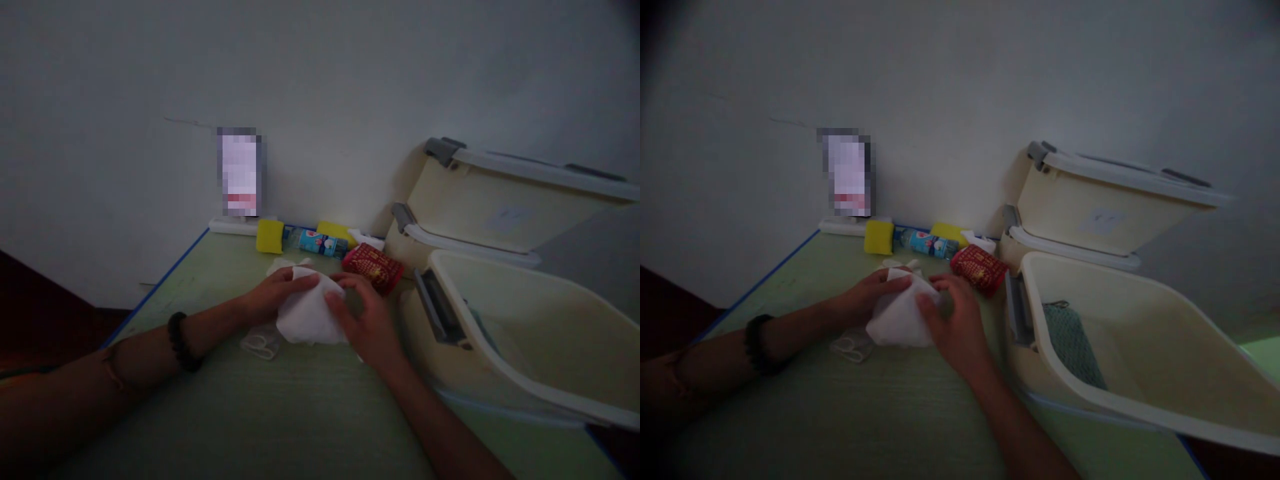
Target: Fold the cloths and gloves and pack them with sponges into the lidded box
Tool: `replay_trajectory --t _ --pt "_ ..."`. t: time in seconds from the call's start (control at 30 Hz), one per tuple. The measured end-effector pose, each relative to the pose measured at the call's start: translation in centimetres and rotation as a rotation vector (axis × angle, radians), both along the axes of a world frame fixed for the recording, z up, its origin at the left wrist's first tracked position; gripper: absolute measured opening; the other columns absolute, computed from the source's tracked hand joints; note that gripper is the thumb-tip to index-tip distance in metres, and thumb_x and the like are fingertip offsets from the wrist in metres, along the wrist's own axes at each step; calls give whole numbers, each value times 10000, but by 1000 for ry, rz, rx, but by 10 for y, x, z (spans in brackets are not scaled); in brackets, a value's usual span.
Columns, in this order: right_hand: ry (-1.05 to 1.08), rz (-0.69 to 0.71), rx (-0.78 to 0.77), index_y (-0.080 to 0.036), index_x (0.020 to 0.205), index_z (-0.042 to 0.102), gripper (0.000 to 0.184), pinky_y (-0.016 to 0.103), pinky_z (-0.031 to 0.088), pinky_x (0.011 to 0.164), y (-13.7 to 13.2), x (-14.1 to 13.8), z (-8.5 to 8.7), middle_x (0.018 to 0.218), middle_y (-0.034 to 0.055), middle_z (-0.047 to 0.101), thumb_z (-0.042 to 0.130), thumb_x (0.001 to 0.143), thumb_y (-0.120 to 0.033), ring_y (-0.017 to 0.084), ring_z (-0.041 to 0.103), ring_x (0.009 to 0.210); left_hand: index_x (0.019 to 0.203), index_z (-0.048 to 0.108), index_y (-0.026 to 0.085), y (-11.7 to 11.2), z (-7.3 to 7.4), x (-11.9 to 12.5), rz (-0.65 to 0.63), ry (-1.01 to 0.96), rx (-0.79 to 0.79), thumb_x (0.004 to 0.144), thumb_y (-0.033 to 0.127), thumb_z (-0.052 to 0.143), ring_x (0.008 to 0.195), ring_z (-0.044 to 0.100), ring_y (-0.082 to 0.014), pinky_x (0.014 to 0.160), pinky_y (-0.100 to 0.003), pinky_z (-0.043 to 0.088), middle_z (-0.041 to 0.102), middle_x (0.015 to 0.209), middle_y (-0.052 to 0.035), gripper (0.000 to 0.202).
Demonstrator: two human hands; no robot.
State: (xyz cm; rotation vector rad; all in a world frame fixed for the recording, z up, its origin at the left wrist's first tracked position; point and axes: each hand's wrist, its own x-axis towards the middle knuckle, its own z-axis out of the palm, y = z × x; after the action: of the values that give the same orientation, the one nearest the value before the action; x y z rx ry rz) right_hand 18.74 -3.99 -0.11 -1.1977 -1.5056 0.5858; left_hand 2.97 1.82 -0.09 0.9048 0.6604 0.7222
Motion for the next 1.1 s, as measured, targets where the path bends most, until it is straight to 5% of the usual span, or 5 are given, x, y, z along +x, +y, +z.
replay_trajectory --t 0.2,0.33,0.5,0.73,1.1 --pt "203 -159 -90 -214 719 486 145 234 350 490 2 8 -1 632 -33 488 548 745 -343 120 444 551 779 607 144 4 0 2 96 -68 79 616 132 701 566 582 -105 527 -198 438 636 683 -6 188" --pt "-17 -68 -87 -205 720 542 39 278 400 609 1 11 3 710 -4 567 568 705 -229 157 513 667 711 571 172 7 -2 2 206 -82 95 643 144 682 516 543 -80 492 -181 412 590 605 33 134" --pt "-144 -46 -16 -221 1047 526 342 355 413 760 -2 7 7 876 39 620 592 712 -249 197 562 811 703 573 165 2 -2 0 127 27 224 604 126 700 517 534 -74 487 -181 395 574 628 38 166" --pt "-265 36 99 -200 811 597 87 282 428 667 -4 6 11 766 12 616 546 773 -259 155 560 722 749 566 149 2 -3 2 102 32 300 555 117 727 578 539 -70 535 -181 412 579 680 48 253" --pt "-119 -21 -21 -187 831 572 157 253 441 584 0 11 5 754 8 607 567 746 -319 140 555 662 718 597 153 5 -7 2 128 -106 228 612 155 712 538 568 -75 523 -187 432 631 623 35 156"
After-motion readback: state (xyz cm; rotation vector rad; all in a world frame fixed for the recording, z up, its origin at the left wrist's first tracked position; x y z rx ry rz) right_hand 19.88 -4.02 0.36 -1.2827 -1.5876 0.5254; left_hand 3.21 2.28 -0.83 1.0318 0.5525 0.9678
